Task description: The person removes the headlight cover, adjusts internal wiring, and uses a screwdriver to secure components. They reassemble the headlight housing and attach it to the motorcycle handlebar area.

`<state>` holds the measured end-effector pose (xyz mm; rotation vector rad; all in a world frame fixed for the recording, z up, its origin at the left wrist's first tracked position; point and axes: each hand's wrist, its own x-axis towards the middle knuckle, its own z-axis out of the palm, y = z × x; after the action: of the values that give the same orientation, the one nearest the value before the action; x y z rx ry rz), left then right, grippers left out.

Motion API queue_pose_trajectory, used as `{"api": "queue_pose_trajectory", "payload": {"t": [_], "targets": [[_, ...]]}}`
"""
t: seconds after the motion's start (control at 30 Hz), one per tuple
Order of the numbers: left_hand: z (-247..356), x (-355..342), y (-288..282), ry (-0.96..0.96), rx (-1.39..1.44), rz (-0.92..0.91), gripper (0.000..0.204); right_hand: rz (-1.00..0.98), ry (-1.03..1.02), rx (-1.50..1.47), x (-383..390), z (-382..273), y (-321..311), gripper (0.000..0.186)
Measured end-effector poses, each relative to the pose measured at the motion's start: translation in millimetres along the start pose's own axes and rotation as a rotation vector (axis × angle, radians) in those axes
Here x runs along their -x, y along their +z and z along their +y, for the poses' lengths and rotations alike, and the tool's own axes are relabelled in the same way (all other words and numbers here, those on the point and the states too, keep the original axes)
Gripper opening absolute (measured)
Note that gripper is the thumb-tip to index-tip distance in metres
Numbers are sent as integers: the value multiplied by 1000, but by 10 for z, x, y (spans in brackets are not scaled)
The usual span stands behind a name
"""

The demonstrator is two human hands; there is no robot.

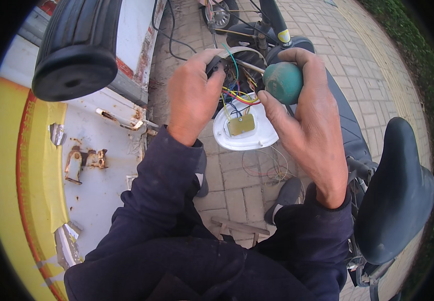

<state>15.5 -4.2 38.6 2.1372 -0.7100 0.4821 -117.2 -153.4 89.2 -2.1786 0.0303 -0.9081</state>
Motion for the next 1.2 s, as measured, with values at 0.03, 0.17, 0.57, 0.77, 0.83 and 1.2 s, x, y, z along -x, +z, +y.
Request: {"api": "queue_pose_trajectory", "payload": {"t": [0.03,0.17,0.57,0.77,0.83,1.2], "targets": [[-2,13,2,15,-16,9,31,-21,-37,2,-9,12,-5,54],[5,38,46,33,-45,59,33,-119,173,68,25,-17,-102,54],[-13,59,89,32,-16,89,36,-59,0,78,60,47,-11,42],[42,128,101,55,-100,106,40,-39,454,-313,113,6,-30,45],[43,130,86,90,-87,124,41,-40,528,-301,124,-5,-20,47],[14,119,165,51,-25,171,39,-12,-119,275,64,109,-8,41]]}}
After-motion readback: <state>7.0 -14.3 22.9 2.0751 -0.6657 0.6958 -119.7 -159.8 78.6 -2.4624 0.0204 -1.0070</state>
